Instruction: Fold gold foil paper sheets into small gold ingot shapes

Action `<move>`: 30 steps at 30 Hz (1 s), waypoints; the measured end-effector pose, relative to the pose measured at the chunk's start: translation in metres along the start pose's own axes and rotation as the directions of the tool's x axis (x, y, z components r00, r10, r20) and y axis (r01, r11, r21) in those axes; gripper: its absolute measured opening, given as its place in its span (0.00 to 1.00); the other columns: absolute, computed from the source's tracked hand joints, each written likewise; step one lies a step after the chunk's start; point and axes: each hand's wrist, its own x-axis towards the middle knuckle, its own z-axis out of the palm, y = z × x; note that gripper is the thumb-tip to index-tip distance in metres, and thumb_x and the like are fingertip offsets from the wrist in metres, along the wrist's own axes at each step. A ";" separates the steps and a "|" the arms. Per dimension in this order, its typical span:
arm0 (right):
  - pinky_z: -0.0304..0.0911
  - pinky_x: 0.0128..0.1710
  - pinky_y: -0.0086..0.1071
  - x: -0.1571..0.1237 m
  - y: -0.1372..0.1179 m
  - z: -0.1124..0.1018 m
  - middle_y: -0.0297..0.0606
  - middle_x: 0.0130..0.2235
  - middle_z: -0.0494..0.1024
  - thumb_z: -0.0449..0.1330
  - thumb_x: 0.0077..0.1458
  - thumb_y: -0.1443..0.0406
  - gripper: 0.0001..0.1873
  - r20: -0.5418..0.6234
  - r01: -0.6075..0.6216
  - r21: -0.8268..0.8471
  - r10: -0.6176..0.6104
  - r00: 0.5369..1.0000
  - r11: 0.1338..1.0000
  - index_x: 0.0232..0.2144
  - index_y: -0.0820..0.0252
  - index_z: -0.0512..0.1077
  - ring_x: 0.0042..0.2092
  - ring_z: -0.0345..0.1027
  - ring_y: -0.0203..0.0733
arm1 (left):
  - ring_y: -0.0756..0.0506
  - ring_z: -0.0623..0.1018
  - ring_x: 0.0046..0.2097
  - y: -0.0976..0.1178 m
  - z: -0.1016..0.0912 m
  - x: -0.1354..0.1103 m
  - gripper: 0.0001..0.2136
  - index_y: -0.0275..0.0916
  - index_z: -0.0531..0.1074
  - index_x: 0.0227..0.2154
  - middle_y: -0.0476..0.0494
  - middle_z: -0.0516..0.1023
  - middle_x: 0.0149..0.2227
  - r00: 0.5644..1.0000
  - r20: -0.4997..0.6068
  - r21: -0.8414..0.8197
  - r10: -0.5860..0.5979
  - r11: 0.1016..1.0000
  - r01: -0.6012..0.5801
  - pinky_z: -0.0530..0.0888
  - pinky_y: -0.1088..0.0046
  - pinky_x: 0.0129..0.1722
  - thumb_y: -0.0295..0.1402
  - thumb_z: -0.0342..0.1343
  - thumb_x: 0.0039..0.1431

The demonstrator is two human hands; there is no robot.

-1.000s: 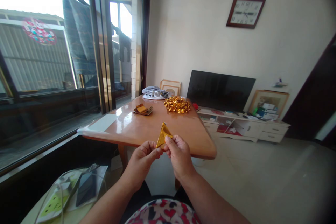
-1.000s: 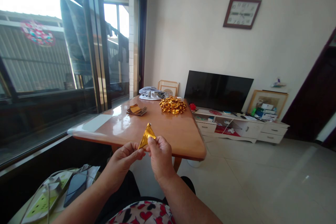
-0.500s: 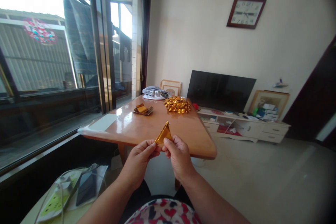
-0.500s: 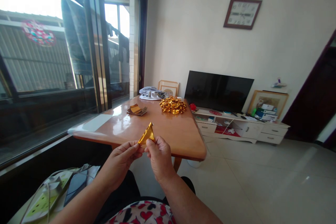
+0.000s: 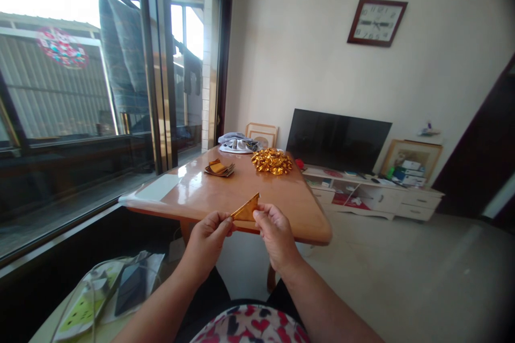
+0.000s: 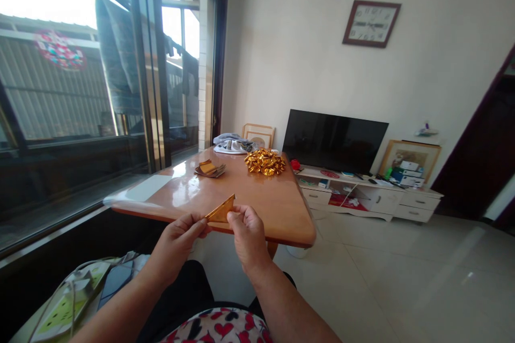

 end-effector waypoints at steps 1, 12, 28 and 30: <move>0.51 0.25 0.28 0.001 -0.002 -0.001 0.28 0.25 0.68 0.64 0.54 0.56 0.16 -0.014 0.004 -0.008 -0.004 1.000 1.000 0.42 0.59 0.74 0.25 0.56 0.33 | 0.47 0.72 0.31 0.000 -0.001 0.000 0.13 0.38 0.76 0.29 0.47 0.76 0.27 1.000 -0.004 0.042 0.022 0.999 -0.022 0.67 0.73 0.33 0.44 0.59 0.58; 0.44 0.20 0.25 0.008 -0.002 -0.008 0.29 0.22 0.70 0.63 0.51 0.59 0.10 -0.045 -0.043 -0.016 0.042 0.998 0.999 0.31 0.60 0.72 0.21 0.53 0.29 | 0.41 0.79 0.40 -0.004 -0.004 -0.002 0.09 0.44 0.80 0.38 0.44 0.82 0.36 0.942 0.054 0.448 0.332 0.835 -0.320 0.70 0.69 0.43 0.38 0.56 0.63; 0.48 0.21 0.26 0.009 0.009 -0.008 0.32 0.24 0.76 0.58 0.44 0.66 0.09 -0.066 -0.106 -0.027 0.104 0.992 0.994 0.32 0.60 0.71 0.23 0.63 0.34 | 0.42 0.80 0.37 -0.006 0.002 -0.004 0.11 0.42 0.82 0.38 0.46 0.84 0.35 0.989 -0.032 0.246 0.145 0.960 -0.133 0.72 0.71 0.38 0.40 0.61 0.57; 0.48 0.21 0.26 0.009 0.012 -0.007 0.30 0.22 0.74 0.58 0.44 0.67 0.10 -0.076 -0.110 -0.038 0.107 0.991 0.993 0.33 0.59 0.71 0.23 0.63 0.35 | 0.42 0.80 0.36 -0.006 0.003 -0.003 0.11 0.41 0.81 0.38 0.46 0.84 0.34 0.991 -0.052 0.223 0.121 0.969 -0.106 0.72 0.71 0.37 0.41 0.61 0.56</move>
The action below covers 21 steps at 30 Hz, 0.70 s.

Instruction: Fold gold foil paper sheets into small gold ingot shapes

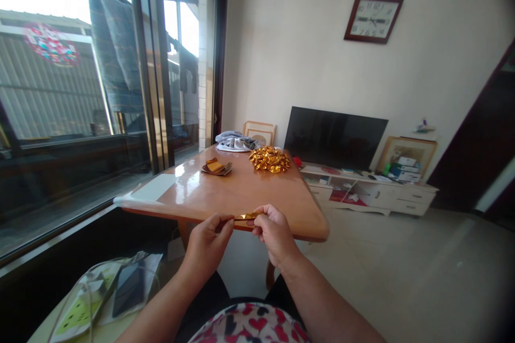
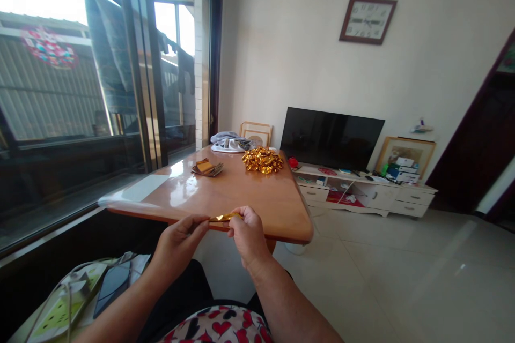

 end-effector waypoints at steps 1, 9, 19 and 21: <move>0.48 0.21 0.26 0.000 0.001 0.001 0.30 0.22 0.74 0.58 0.44 0.67 0.10 -0.003 -0.002 -0.005 0.002 1.000 1.000 0.33 0.59 0.71 0.23 0.63 0.35 | 0.42 0.80 0.36 0.001 0.001 0.000 0.11 0.41 0.81 0.37 0.46 0.84 0.34 1.000 -0.009 -0.003 -0.006 1.000 0.006 0.72 0.71 0.37 0.41 0.61 0.56; 0.56 0.25 0.27 -0.007 0.002 0.007 0.32 0.28 0.79 0.55 0.47 0.67 0.11 0.014 -0.014 -0.054 0.015 1.000 0.998 0.35 0.58 0.71 0.25 0.66 0.35 | 0.46 0.76 0.31 -0.003 0.007 0.003 0.10 0.40 0.77 0.34 0.48 0.80 0.29 0.999 -0.046 0.011 -0.024 1.000 0.024 0.69 0.74 0.32 0.40 0.60 0.55; 0.62 0.26 0.31 0.002 0.020 0.005 0.31 0.26 0.76 0.58 0.51 0.64 0.16 -0.007 0.104 -0.139 -0.106 0.994 0.985 0.45 0.56 0.71 0.25 0.66 0.39 | 0.46 0.76 0.31 -0.017 0.007 0.006 0.09 0.39 0.76 0.33 0.48 0.80 0.30 0.995 -0.076 -0.056 -0.060 0.997 0.056 0.69 0.74 0.31 0.40 0.62 0.53; 0.62 0.26 0.31 0.003 0.023 0.004 0.29 0.26 0.74 0.59 0.51 0.64 0.18 -0.013 0.158 -0.188 -0.163 0.987 0.969 0.47 0.54 0.71 0.24 0.65 0.39 | 0.46 0.76 0.31 -0.018 0.008 0.006 0.09 0.40 0.76 0.32 0.48 0.80 0.29 0.995 -0.076 -0.060 -0.065 0.996 0.060 0.68 0.74 0.31 0.39 0.62 0.53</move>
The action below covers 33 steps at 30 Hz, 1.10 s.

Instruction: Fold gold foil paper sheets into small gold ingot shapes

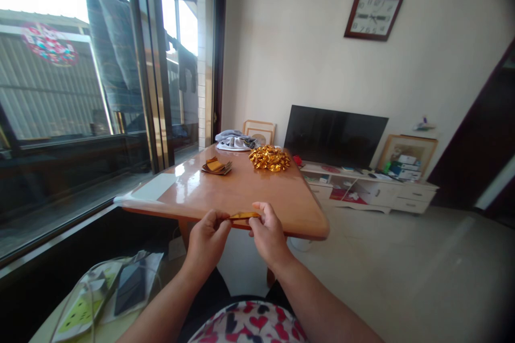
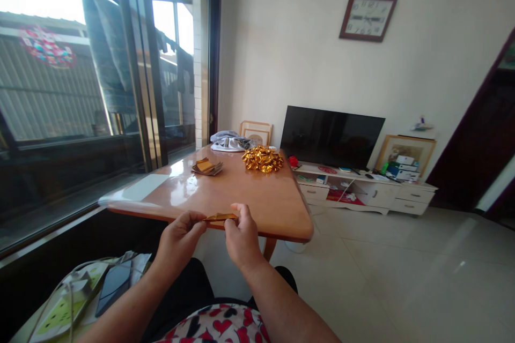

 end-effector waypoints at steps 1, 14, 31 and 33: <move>0.62 0.27 0.31 0.000 0.001 0.000 0.29 0.26 0.74 0.59 0.51 0.64 0.17 -0.003 0.031 -0.028 -0.031 1.000 0.999 0.46 0.54 0.72 0.25 0.65 0.39 | 0.46 0.75 0.30 0.000 0.000 0.000 0.09 0.40 0.76 0.32 0.49 0.80 0.29 1.000 0.001 0.001 -0.001 1.000 0.001 0.68 0.74 0.30 0.39 0.62 0.53; 0.63 0.34 0.33 -0.001 0.001 -0.005 0.35 0.33 0.78 0.58 0.55 0.66 0.10 -0.019 0.163 -0.226 -0.172 0.985 0.960 0.35 0.54 0.80 0.31 0.68 0.41 | 0.46 0.77 0.31 -0.004 0.002 0.001 0.08 0.40 0.75 0.32 0.49 0.79 0.29 1.000 -0.017 0.052 0.012 0.999 -0.011 0.69 0.74 0.31 0.38 0.60 0.54; 0.68 0.51 0.35 0.000 0.003 -0.001 0.39 0.46 0.83 0.55 0.58 0.67 0.19 0.051 0.191 -0.470 -0.189 0.981 0.862 0.49 0.56 0.78 0.49 0.77 0.46 | 0.44 0.80 0.40 -0.017 0.007 0.005 0.10 0.40 0.78 0.38 0.47 0.83 0.37 0.993 -0.032 0.067 0.110 0.992 -0.107 0.73 0.72 0.42 0.38 0.57 0.59; 0.66 0.55 0.37 0.000 0.003 -0.001 0.42 0.50 0.82 0.55 0.58 0.67 0.21 0.074 0.196 -0.507 -0.184 0.980 0.839 0.53 0.58 0.77 0.52 0.75 0.47 | 0.44 0.81 0.40 -0.020 0.008 0.006 0.10 0.39 0.78 0.39 0.46 0.83 0.37 0.991 -0.050 0.080 0.125 0.990 -0.120 0.73 0.71 0.42 0.38 0.57 0.59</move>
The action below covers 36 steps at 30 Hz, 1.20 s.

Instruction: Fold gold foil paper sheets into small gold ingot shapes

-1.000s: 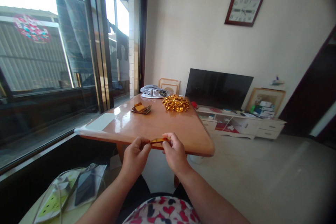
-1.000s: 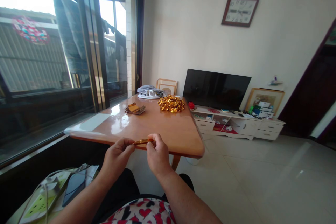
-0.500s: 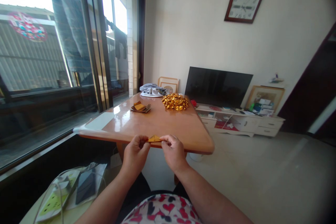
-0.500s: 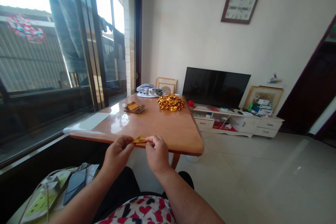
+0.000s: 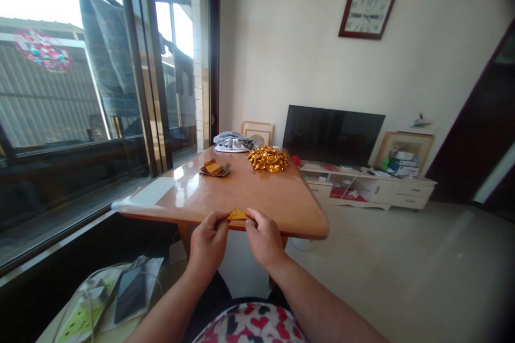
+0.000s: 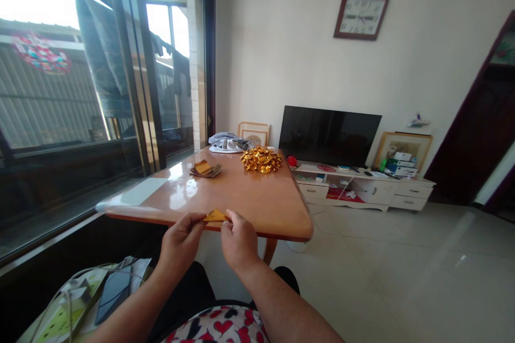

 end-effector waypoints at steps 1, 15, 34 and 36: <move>0.66 0.56 0.37 0.000 0.000 0.000 0.42 0.50 0.82 0.55 0.59 0.67 0.21 0.010 0.007 -0.018 -0.007 1.000 1.000 0.53 0.59 0.77 0.53 0.75 0.47 | 0.43 0.81 0.41 -0.001 0.001 0.001 0.11 0.39 0.78 0.40 0.45 0.83 0.38 1.000 -0.007 0.004 0.000 1.000 0.000 0.74 0.70 0.43 0.39 0.57 0.59; 0.66 0.56 0.36 -0.004 -0.004 -0.002 0.44 0.51 0.81 0.53 0.62 0.68 0.21 0.017 0.072 -0.155 -0.070 0.997 0.985 0.55 0.61 0.76 0.53 0.75 0.47 | 0.37 0.82 0.48 -0.019 0.006 0.003 0.20 0.36 0.80 0.48 0.40 0.85 0.44 0.977 0.051 -0.122 -0.206 0.970 0.211 0.75 0.61 0.51 0.41 0.61 0.55; 0.66 0.56 0.34 -0.004 0.000 -0.003 0.43 0.51 0.81 0.54 0.62 0.68 0.21 0.052 0.026 -0.147 -0.019 0.998 0.989 0.55 0.59 0.76 0.53 0.75 0.46 | 0.37 0.81 0.50 -0.021 0.005 0.002 0.17 0.38 0.82 0.45 0.41 0.85 0.45 0.985 0.079 -0.051 -0.154 0.986 0.158 0.74 0.61 0.54 0.40 0.60 0.55; 0.66 0.56 0.35 -0.004 0.001 -0.003 0.43 0.51 0.81 0.54 0.62 0.68 0.21 0.057 0.024 -0.149 -0.016 0.998 0.988 0.55 0.59 0.76 0.53 0.75 0.46 | 0.36 0.81 0.50 -0.021 0.004 0.003 0.17 0.38 0.82 0.45 0.41 0.85 0.45 0.984 0.087 -0.031 -0.154 0.987 0.157 0.74 0.60 0.54 0.40 0.61 0.55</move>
